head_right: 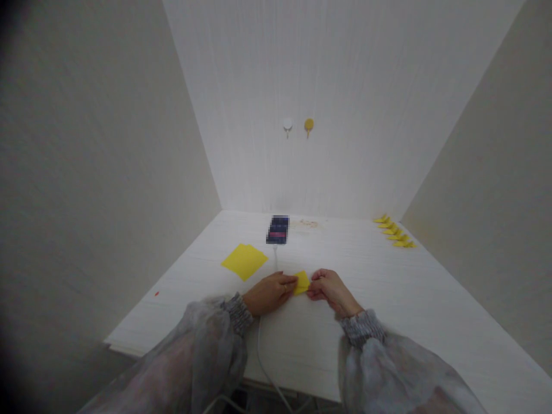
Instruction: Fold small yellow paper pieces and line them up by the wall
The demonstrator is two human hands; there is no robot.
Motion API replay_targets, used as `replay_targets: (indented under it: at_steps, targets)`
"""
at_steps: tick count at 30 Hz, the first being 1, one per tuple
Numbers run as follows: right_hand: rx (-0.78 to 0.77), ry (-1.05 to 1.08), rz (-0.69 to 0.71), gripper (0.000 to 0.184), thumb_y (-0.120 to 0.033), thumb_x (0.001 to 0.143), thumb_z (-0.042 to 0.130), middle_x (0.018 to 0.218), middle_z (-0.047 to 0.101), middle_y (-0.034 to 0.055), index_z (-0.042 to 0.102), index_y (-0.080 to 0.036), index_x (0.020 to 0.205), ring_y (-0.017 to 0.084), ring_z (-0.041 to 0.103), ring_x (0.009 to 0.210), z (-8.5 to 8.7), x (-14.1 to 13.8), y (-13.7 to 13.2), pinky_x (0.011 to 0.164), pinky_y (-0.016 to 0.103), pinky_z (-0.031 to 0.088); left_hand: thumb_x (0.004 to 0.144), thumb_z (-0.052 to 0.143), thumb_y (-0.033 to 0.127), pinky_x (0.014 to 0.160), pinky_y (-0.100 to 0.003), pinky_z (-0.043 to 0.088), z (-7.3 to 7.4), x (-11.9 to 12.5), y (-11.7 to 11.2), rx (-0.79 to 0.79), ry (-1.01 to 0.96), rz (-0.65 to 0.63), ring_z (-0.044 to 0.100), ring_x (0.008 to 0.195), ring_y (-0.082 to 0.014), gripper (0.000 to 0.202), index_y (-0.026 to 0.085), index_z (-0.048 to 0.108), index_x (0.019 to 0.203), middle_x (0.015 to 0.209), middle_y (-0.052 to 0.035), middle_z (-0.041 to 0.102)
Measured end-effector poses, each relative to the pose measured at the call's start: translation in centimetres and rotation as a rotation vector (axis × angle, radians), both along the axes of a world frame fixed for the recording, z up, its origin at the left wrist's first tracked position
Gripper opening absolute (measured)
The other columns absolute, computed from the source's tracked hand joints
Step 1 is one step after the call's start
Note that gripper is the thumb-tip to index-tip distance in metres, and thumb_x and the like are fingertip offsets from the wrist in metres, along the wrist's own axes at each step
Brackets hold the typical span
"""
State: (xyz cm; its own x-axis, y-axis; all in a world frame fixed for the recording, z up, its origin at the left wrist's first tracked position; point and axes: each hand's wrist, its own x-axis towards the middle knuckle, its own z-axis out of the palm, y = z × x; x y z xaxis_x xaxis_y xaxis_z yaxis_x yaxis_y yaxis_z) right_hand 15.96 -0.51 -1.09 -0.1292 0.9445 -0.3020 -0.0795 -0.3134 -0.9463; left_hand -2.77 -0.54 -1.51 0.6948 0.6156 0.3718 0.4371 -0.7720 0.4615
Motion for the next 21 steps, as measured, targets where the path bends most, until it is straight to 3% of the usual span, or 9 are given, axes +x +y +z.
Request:
replay_targets:
  at_steps: [9, 15, 17, 19, 21]
  targets:
    - [0.07, -0.178, 0.042, 0.015, -0.011, 0.05, 0.057, 0.041, 0.054, -0.0044, 0.044, -0.019, 0.054, 0.012, 0.054, 0.039, -0.1, -0.2, 0.3, 0.042, 0.025, 0.045, 0.077, 0.041, 0.022, 0.084, -0.029, 0.037, 0.1, 0.5, -0.1, -0.108, -0.057, 0.03, 0.051, 0.091, -0.0181, 0.023, 0.015, 0.058, 0.09, 0.095, -0.009, 0.058]
    - [0.172, -0.352, 0.121, 0.007, -0.013, 0.055, 0.054, 0.039, 0.051, -0.0053, 0.053, -0.018, 0.061, 0.011, 0.048, 0.034, -0.1, 0.2, 0.4, 0.039, 0.023, 0.038, 0.074, 0.043, 0.019, 0.086, -0.03, 0.036, 0.3, 0.2, -0.2, -0.148, -0.05, 0.041, 0.05, 0.093, -0.018, 0.023, 0.015, 0.057, 0.091, 0.098, -0.0083, 0.057]
    - [0.32, -0.505, 0.133, 0.01, -0.014, 0.059, 0.053, 0.046, 0.053, -0.0031, 0.058, -0.018, 0.066, 0.012, 0.05, 0.042, 0.2, 0.4, 0.0, 0.045, 0.024, 0.039, 0.074, 0.043, 0.019, 0.086, -0.03, 0.036, 0.5, 0.2, -0.2, -0.149, -0.043, 0.039, 0.05, 0.093, -0.0181, 0.022, 0.015, 0.057, 0.091, 0.098, -0.0079, 0.057]
    - [0.637, -0.819, 0.165, 0.015, -0.015, 0.065, 0.05, 0.063, 0.056, 0.0019, 0.062, -0.019, 0.074, 0.015, 0.053, 0.059, 0.5, 0.5, -0.7, 0.056, 0.026, 0.04, 0.074, 0.043, 0.018, 0.087, -0.03, 0.036, 0.6, 0.3, -0.2, -0.141, -0.03, 0.037, 0.049, 0.094, -0.0182, 0.022, 0.016, 0.057, 0.09, 0.098, -0.0077, 0.056]
    - [0.858, -1.057, 0.262, 0.023, -0.016, 0.07, 0.048, 0.078, 0.055, 0.0058, 0.061, -0.02, 0.087, 0.017, 0.052, 0.069, 0.8, 0.5, -1.6, 0.061, 0.028, 0.04, 0.074, 0.042, 0.017, 0.087, -0.03, 0.036, 0.6, 0.4, -0.2, -0.124, -0.004, 0.032, 0.049, 0.094, -0.0182, 0.023, 0.016, 0.057, 0.09, 0.098, -0.008, 0.056]
